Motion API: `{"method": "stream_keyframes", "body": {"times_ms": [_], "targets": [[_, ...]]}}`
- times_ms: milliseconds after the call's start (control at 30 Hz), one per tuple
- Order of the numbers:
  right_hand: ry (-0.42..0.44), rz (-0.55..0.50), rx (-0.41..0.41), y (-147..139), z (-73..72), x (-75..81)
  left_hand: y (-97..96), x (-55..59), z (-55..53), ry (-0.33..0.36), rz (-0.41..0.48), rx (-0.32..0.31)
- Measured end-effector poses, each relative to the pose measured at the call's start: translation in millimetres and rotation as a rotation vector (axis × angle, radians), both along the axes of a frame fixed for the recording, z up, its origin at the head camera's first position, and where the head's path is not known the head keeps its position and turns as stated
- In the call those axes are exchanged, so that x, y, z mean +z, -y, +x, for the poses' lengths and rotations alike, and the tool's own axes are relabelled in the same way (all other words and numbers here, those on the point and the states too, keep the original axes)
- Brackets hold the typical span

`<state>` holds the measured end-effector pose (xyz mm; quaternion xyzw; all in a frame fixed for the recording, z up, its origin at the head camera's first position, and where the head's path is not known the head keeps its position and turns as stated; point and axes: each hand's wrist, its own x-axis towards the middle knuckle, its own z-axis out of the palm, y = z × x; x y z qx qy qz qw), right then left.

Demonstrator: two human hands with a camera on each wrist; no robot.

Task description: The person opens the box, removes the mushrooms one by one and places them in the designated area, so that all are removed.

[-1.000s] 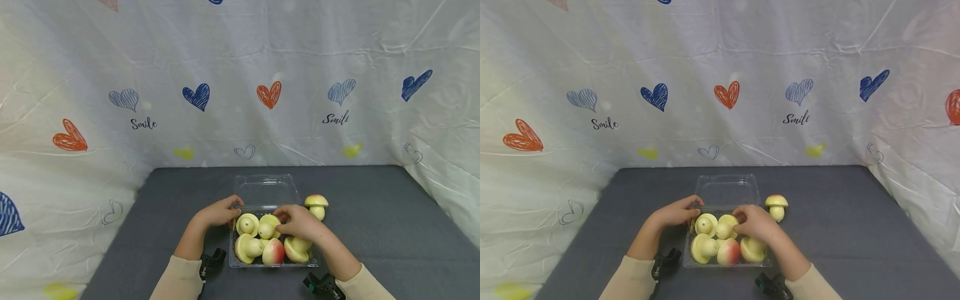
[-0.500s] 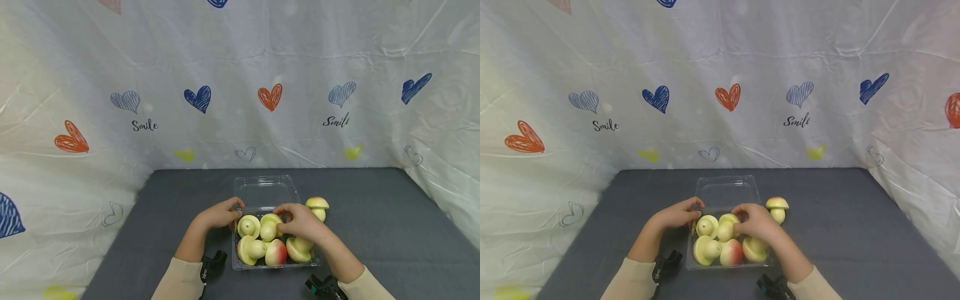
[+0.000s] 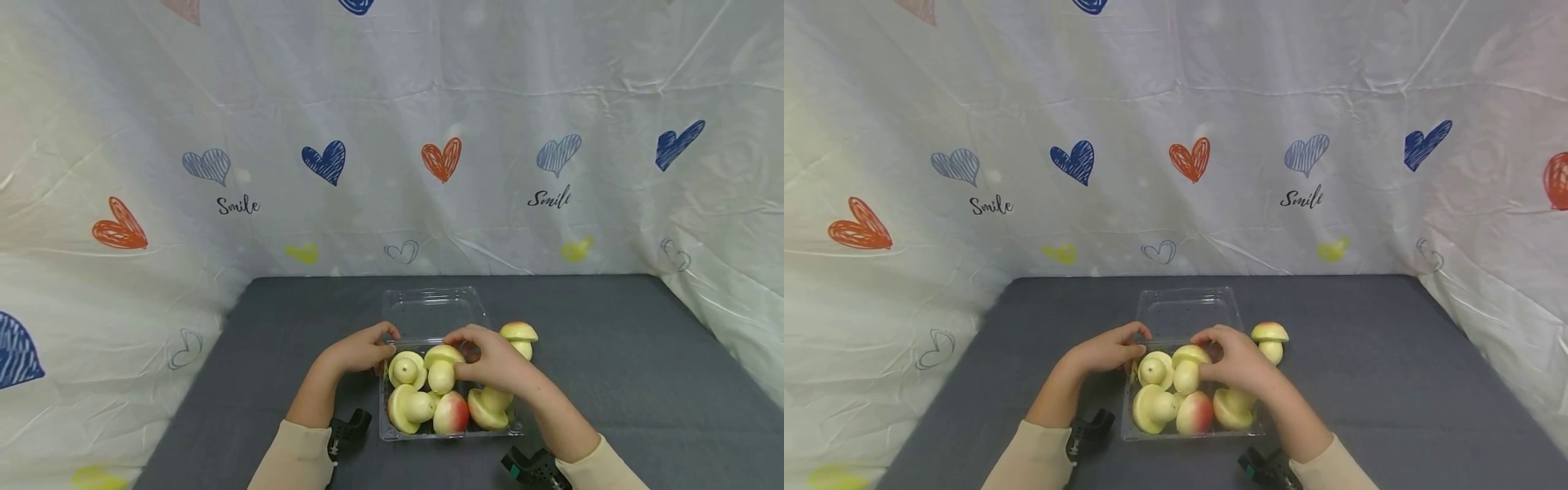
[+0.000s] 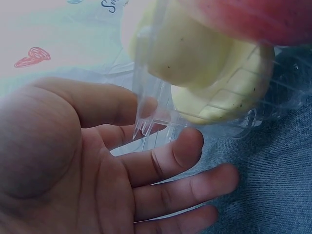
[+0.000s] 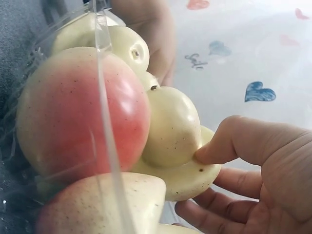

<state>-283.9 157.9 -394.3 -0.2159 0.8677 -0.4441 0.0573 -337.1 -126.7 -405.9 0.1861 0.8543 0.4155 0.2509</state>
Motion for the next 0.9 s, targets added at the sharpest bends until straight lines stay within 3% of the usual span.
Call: {"method": "stream_keyframes", "body": {"times_ms": [467, 900], "targets": [[0.037, -0.08, 0.047, -3.7, -1.1, 1.6, 0.5, -1.4, -0.7, -0.008, 0.001, 0.001], [0.092, -0.062, 0.036, -1.2, -3.0, -1.4, 0.1, -1.1, 0.3, -0.027, 0.003, -0.006]]}}
